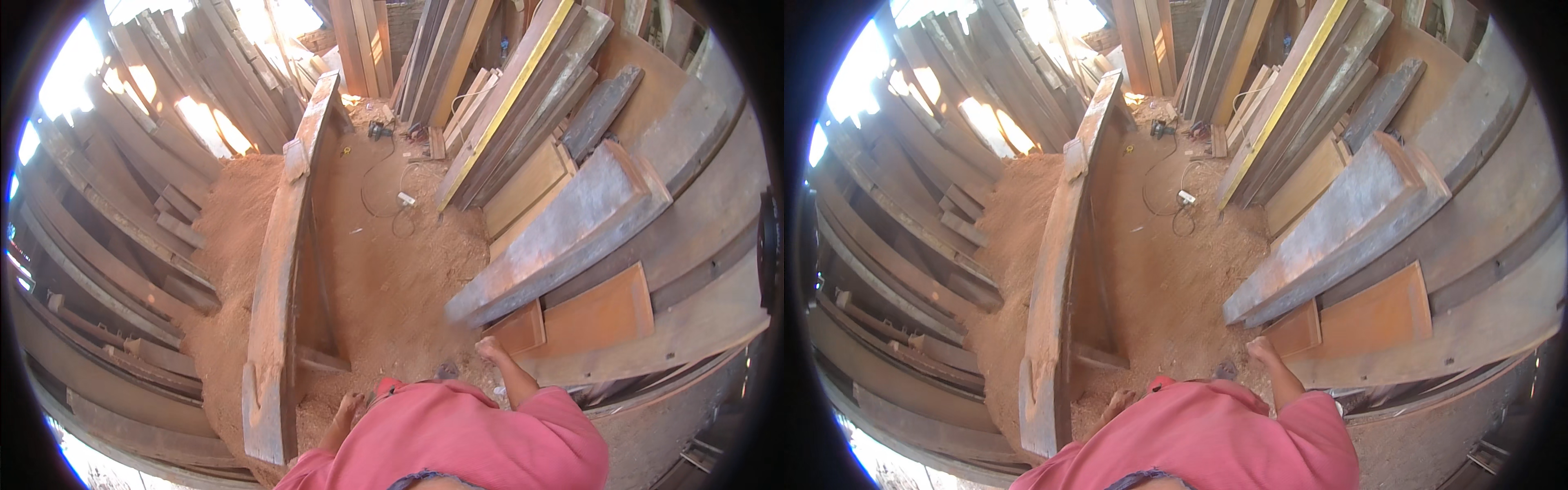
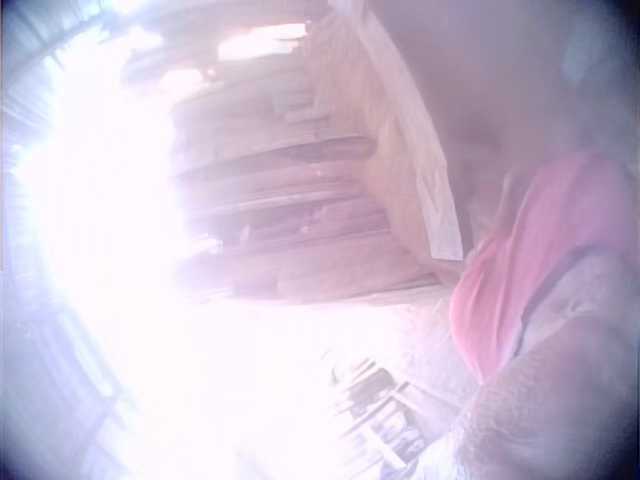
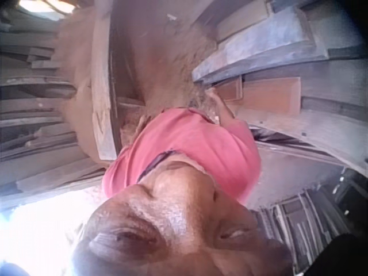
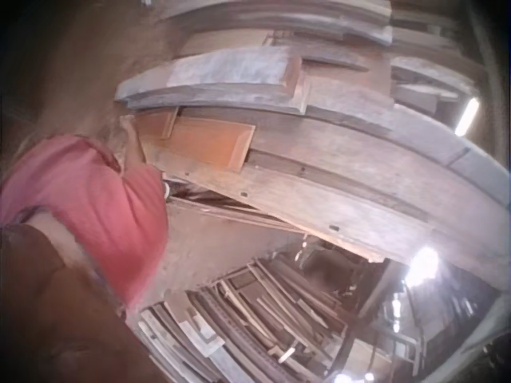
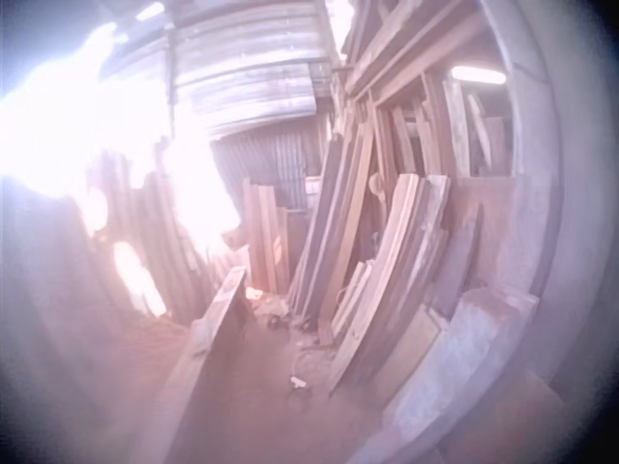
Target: The person picks up a handheld circular saw, uses pliers to adjust a component on the blade housing, and then carries the saw and a piece of lumber through the workshop.
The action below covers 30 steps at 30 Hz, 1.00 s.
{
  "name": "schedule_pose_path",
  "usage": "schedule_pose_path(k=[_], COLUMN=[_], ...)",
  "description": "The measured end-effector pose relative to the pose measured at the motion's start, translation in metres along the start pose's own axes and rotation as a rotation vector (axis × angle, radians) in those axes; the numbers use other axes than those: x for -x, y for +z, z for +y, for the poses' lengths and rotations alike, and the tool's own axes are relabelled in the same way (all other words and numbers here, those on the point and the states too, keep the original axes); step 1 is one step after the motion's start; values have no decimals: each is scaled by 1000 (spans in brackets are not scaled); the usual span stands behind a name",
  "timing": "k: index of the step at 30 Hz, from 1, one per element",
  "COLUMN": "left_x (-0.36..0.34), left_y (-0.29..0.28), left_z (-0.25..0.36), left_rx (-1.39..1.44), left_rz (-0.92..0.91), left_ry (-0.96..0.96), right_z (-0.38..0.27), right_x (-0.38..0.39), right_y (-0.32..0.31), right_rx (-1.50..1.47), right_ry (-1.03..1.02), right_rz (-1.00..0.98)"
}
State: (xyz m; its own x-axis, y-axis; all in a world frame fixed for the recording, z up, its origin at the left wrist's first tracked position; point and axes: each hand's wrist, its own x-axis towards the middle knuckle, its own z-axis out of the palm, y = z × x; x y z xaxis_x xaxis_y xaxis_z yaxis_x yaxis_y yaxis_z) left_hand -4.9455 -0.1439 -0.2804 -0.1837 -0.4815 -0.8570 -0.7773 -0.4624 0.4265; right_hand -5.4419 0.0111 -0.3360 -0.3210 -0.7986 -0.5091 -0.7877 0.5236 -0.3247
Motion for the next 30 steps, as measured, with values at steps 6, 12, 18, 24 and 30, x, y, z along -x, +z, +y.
schedule_pose_path(k=[6,12,18,24,30], left_x=[-59,-138,-200,-221,-275], left_y=[-27,-49,-121,-196,-246], left_z=[65,152,216,315,395], left_rx=[-125,-254,-850,-3,-6], left_rz=[-45,-133,23,-92,-32], left_ry=[93,247,1179,276,179], right_z=[-73,-83,-76,-108,-79], right_x=[-111,-139,-172,-215,-274], right_y=[-29,-15,-54,-112,-87], right_rx=[-133,-18,-518,-943,-736], right_ry=[60,-128,439,730,214], right_rz=[-24,-275,-227,-35,59])
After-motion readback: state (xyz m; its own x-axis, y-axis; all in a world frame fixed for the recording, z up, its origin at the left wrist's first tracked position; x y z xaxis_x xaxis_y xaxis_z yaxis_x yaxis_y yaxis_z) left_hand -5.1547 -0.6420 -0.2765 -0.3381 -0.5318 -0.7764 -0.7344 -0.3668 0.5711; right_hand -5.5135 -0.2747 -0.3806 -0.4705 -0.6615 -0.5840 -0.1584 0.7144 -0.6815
